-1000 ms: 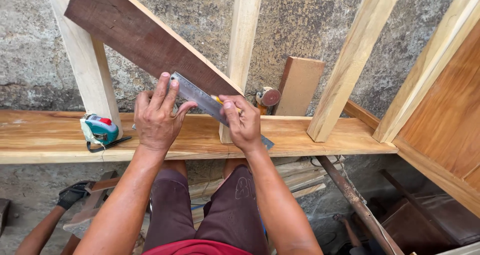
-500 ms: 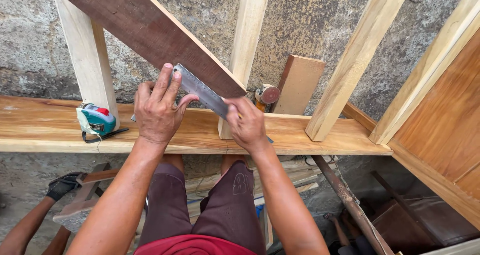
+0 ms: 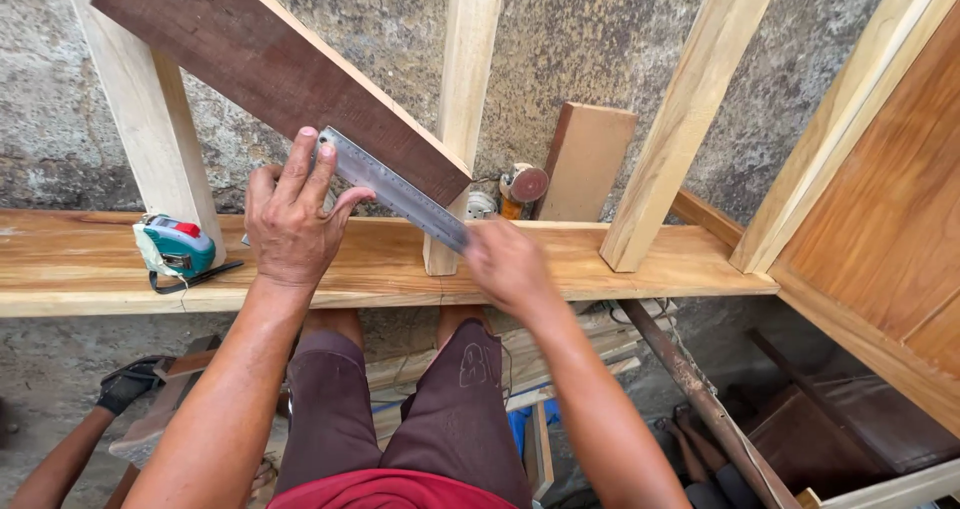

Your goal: Measure and mark dimensions on wood pieces using a tape measure, square, and pencil.

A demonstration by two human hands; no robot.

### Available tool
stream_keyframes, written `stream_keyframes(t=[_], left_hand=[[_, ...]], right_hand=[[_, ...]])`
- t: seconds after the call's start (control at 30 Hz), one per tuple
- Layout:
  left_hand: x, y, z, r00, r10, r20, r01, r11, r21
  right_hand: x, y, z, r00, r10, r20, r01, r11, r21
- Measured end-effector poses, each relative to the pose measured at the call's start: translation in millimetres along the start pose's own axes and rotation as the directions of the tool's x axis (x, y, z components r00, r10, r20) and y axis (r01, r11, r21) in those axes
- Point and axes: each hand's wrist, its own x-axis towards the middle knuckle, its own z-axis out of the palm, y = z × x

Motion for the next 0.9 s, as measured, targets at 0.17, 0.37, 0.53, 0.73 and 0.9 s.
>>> stream_keyframes(t=[0.17,0.37,0.53,0.73,0.9], left_hand=[[-8,-20,-11,0.996,-0.024,0.091,0.034,0.993,-0.111],[64,-37,-95,0.936,0.126,0.329,-0.060,0.978,-0.201],[152,-28,-68,0.781,0.464,0.419,-0.359,0.881,-0.307],[200,-2,-9,0.499,0.623,0.602,-0.569,0.760,-0.315],[205,-10,8,0.401,0.535,0.744,-0.572,0.781,-0.253]], right_hand=[[-93,46,-85,0.846,0.516,-0.135,-0.456,0.831,0.319],[-115,69,-35,0.837,0.545,-0.055,-0.421,0.703,0.573],[-75,23,75,0.744,0.641,0.187,-0.378,0.174,0.909],[-14,-51,119,0.530,0.762,0.372,-0.555,-0.020,0.831],[14,-82,139,0.619,0.628,0.472,-0.536,-0.102,0.838]])
